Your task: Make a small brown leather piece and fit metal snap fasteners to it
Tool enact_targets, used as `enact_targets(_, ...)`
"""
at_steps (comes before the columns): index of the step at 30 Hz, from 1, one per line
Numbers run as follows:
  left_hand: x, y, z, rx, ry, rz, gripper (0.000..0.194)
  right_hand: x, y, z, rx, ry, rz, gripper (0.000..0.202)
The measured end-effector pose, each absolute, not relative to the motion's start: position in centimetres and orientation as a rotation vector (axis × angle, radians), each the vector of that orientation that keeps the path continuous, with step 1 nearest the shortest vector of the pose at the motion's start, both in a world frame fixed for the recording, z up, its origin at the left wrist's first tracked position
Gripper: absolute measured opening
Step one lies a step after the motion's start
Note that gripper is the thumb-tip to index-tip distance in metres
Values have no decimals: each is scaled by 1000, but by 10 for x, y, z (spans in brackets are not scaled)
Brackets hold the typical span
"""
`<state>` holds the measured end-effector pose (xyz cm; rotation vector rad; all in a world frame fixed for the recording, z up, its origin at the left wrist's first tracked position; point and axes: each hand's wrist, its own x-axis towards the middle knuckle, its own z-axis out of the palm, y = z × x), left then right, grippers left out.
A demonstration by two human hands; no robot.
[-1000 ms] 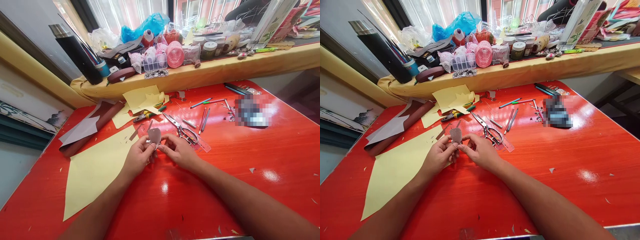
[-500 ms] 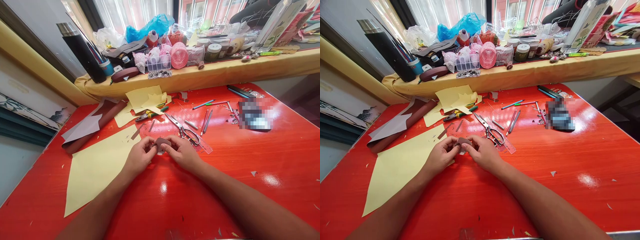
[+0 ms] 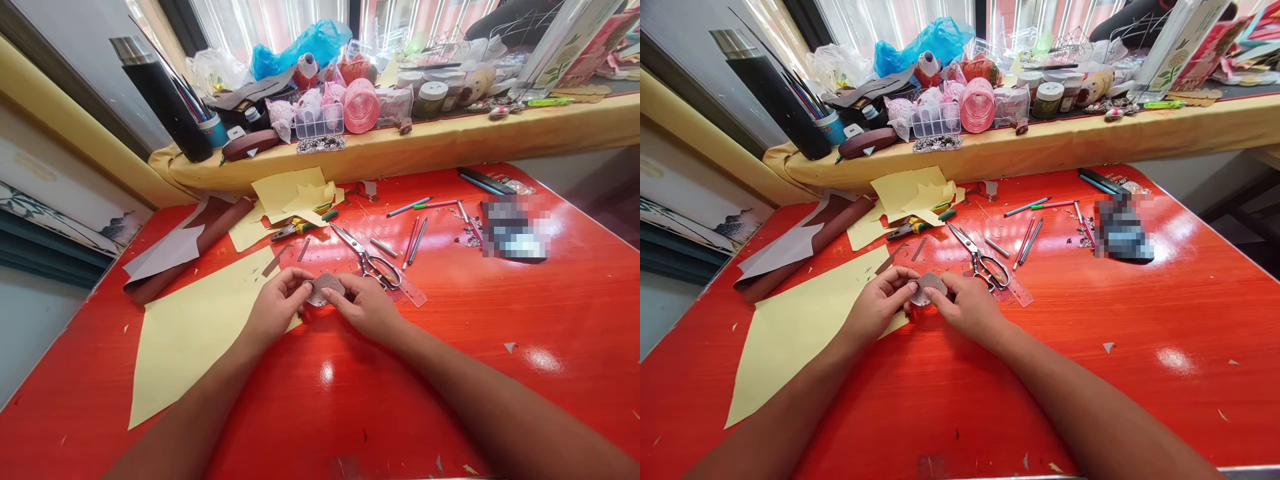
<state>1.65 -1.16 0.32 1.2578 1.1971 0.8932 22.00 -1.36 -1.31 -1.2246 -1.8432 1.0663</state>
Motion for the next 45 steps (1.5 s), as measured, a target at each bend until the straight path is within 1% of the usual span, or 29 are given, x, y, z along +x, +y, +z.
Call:
enact_targets(4,14,-9,0,1248,1186,891,27,220,-13,-12,-1170,-1856,1110,33)
enact_targets(11,10,-8,4,1295,1177,822,26,221,-11,-4,-1102,-1611,1305,41)
enact_targets(16,12,-14,10,1399,1231,775,23,221,-11,-8,-1168,-1745,1191,40)
enact_targets(19,14,-14,10,1341,1176,784,30,221,-10,-9,-1223,-1734,1162,42)
enact_targets(22,15,-13,10,1263,1099,760,39,221,-10,-6,-1230,-1642,1220,41)
enact_targets(24,15,-12,10,1229,1083,742,41,220,-10,-5,-1220,-1600,1258,41)
enact_targets(31,12,-7,8,963,1144,909,37,220,-14,-4,-1091,-1660,1364,37)
enact_targets(35,10,-6,10,963,1151,878,30,220,-16,-3,-1069,-1690,1434,39)
enact_targets(39,9,-6,14,963,1129,844,30,220,-16,-2,-1088,-1613,1451,41)
enact_targets(45,8,-8,18,878,1076,711,34,219,-16,-6,-1120,-1633,1368,33)
